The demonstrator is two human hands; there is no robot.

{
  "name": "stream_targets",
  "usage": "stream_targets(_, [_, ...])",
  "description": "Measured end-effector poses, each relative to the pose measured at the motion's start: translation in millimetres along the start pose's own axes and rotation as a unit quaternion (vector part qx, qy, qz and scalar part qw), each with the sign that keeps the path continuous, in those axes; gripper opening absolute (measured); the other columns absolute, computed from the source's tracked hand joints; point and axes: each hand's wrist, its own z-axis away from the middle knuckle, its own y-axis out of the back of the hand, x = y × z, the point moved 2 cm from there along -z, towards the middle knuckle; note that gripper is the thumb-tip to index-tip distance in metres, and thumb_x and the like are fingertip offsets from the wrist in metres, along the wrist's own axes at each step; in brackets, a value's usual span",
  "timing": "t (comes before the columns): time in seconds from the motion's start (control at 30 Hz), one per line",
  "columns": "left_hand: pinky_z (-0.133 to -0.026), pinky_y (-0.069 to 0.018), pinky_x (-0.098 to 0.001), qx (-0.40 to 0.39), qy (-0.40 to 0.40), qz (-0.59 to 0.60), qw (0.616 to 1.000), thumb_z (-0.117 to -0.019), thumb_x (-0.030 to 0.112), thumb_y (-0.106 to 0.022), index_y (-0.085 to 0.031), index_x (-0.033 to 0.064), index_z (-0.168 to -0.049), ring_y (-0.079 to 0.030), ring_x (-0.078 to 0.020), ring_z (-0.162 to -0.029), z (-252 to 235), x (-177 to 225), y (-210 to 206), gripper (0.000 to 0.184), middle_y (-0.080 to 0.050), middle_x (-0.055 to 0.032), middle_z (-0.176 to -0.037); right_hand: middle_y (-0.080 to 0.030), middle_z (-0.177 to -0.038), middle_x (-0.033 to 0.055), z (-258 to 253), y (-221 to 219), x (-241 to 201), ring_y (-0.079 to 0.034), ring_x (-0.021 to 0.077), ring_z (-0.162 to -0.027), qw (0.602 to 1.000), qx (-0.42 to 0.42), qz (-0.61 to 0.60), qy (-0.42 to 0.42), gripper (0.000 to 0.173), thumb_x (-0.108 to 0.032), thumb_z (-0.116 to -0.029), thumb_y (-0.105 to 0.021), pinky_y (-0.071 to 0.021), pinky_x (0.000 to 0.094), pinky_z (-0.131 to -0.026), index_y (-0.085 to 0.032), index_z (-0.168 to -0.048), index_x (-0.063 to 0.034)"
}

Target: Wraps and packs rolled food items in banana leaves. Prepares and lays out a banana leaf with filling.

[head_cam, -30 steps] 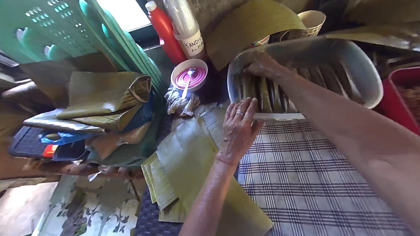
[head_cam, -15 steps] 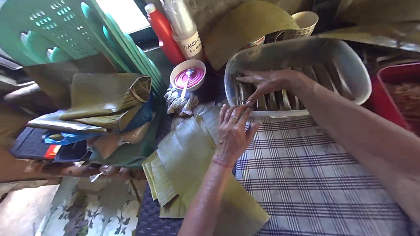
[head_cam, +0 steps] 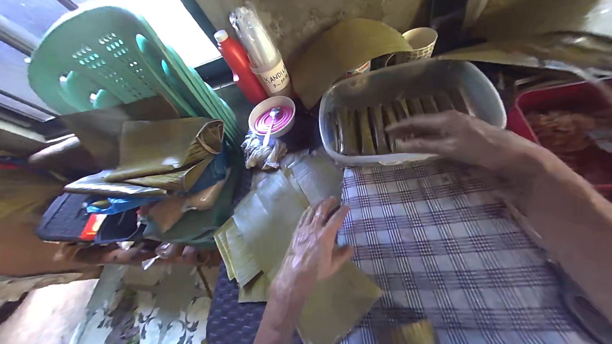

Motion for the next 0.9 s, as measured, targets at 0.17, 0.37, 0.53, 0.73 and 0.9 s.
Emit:
stream_targets(0.17, [-0.118, -0.0245, -0.0689, -0.156, 0.111, 0.001, 0.982, -0.07, 0.031, -0.091, -0.032, 0.0266, -0.162, -0.021, -0.043, -0.154, 82, 9, -29, 0.11, -0.021, -0.0206, -0.168, -0.071, -0.115, 0.0013, 124, -50, 29, -0.069, 0.0128, -0.099, 0.986, -0.163, -0.007, -0.038, 0.036, -0.029, -0.0993, -0.063, -0.0578, 0.0353, -0.089, -0.067, -0.133, -0.016])
stream_targets(0.37, [-0.116, -0.0198, -0.0727, -0.174, 0.153, -0.028, 0.972, -0.0706, 0.042, -0.092, -0.018, 0.0277, -0.166, -0.01, -0.0435, -0.157, 94, 20, -27, 0.121, -0.007, -0.0174, -0.172, -0.07, -0.111, 0.0114, 215, -136, 12, -0.069, 0.0244, -0.095, 0.965, -0.238, 0.014, -0.108, 0.05, -0.034, -0.1017, -0.062, -0.0561, 0.0489, -0.088, -0.054, -0.147, -0.0149])
stream_targets(0.53, [-0.107, -0.0264, -0.0812, -0.173, 0.14, -0.037, 0.974, -0.0699, 0.021, -0.095, -0.023, 0.0296, -0.165, -0.012, -0.0499, -0.154, 82, 41, -14, 0.119, -0.004, -0.0166, -0.172, -0.065, -0.132, 0.0146, 224, -219, -34, -0.064, 0.0286, -0.121, 0.969, -0.243, -0.032, 0.017, 0.05, -0.038, -0.1034, -0.055, -0.0488, 0.0487, -0.106, -0.056, -0.145, -0.0095])
stream_targets(0.73, [-0.108, -0.0269, -0.0799, -0.139, 0.088, -0.031, 0.986, -0.068, 0.032, -0.096, -0.041, 0.0223, -0.157, -0.014, -0.0458, -0.155, 85, 50, -21, 0.105, -0.01, -0.0108, -0.173, -0.068, -0.131, 0.0033, 219, -260, -77, -0.065, 0.0165, -0.119, 0.901, -0.33, -0.191, 0.208, 0.038, -0.02, -0.1027, -0.058, -0.0515, 0.0383, -0.105, -0.063, -0.14, -0.0223])
stream_targets(0.9, [-0.109, -0.0279, -0.0768, -0.107, 0.085, -0.039, 0.99, -0.0697, 0.04, -0.092, -0.049, 0.0196, -0.148, -0.022, -0.0408, -0.155, 77, 42, -42, 0.092, -0.021, -0.0098, -0.17, -0.066, -0.133, -0.0026, 236, -174, -36, -0.064, 0.012, -0.119, 0.994, -0.056, -0.01, 0.097, 0.035, -0.025, -0.1053, -0.052, -0.0543, 0.0352, -0.102, -0.065, -0.138, -0.0238])
